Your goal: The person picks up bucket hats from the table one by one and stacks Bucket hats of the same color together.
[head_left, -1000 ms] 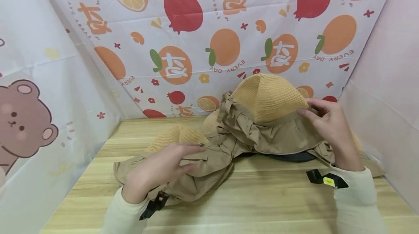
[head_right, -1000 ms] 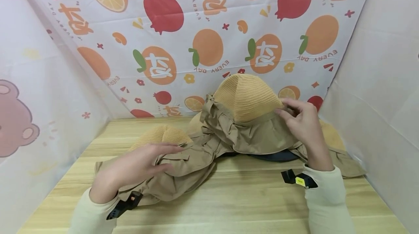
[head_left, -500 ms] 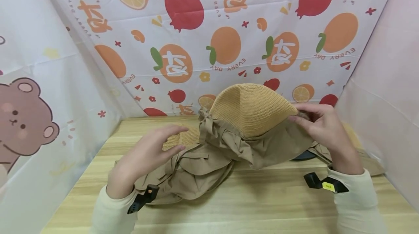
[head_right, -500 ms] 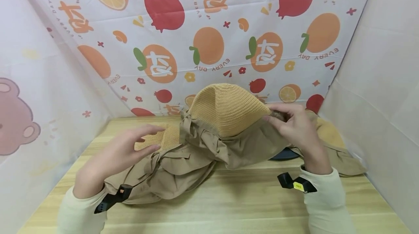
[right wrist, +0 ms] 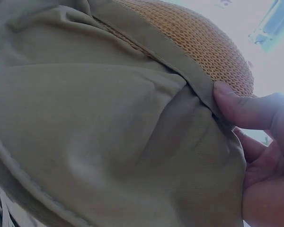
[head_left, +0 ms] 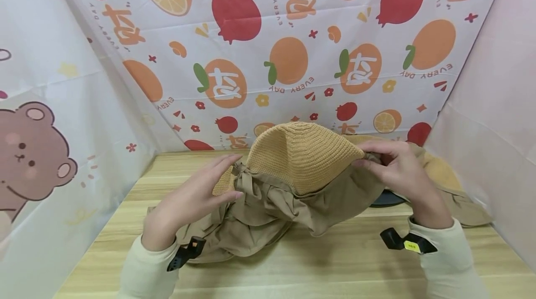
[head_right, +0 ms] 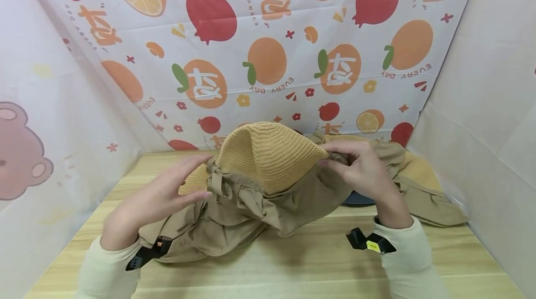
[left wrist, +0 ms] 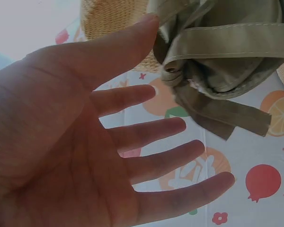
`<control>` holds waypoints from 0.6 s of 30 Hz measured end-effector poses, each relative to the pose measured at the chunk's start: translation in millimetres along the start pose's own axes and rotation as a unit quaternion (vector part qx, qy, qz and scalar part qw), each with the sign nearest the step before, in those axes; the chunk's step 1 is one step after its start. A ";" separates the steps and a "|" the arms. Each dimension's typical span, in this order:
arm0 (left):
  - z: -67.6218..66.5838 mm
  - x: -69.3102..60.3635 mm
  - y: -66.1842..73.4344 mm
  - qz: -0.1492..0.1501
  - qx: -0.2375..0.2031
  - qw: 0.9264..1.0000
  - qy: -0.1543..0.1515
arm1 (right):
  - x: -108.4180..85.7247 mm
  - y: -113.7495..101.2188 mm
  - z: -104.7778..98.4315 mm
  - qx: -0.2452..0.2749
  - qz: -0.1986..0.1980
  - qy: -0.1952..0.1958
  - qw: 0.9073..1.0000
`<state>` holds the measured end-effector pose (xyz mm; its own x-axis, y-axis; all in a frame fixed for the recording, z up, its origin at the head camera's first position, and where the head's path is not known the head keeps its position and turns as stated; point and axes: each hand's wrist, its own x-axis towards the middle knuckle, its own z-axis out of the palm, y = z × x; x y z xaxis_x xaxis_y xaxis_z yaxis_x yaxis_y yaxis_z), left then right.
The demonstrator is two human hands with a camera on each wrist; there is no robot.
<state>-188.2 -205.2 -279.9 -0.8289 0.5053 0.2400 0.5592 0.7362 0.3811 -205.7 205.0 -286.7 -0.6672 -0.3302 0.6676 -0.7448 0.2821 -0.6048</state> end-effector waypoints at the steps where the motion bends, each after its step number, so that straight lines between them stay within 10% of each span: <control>1: 0.5 0.2 -0.2 0.000 -0.004 1.000 -0.002 | -0.3 -1.3 0.6 0.006 0.000 -0.001 1.000; 18: -3.7 0.2 -5.0 0.059 -0.061 0.996 -0.024 | 1.9 -4.7 17.1 0.045 0.012 -0.051 0.998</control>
<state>-191.2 -210.5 -278.4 -0.7543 0.6078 0.2484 0.6442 0.6120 0.4588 -203.3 187.6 -290.0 -0.6771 -0.4159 0.6071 -0.7211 0.2101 -0.6602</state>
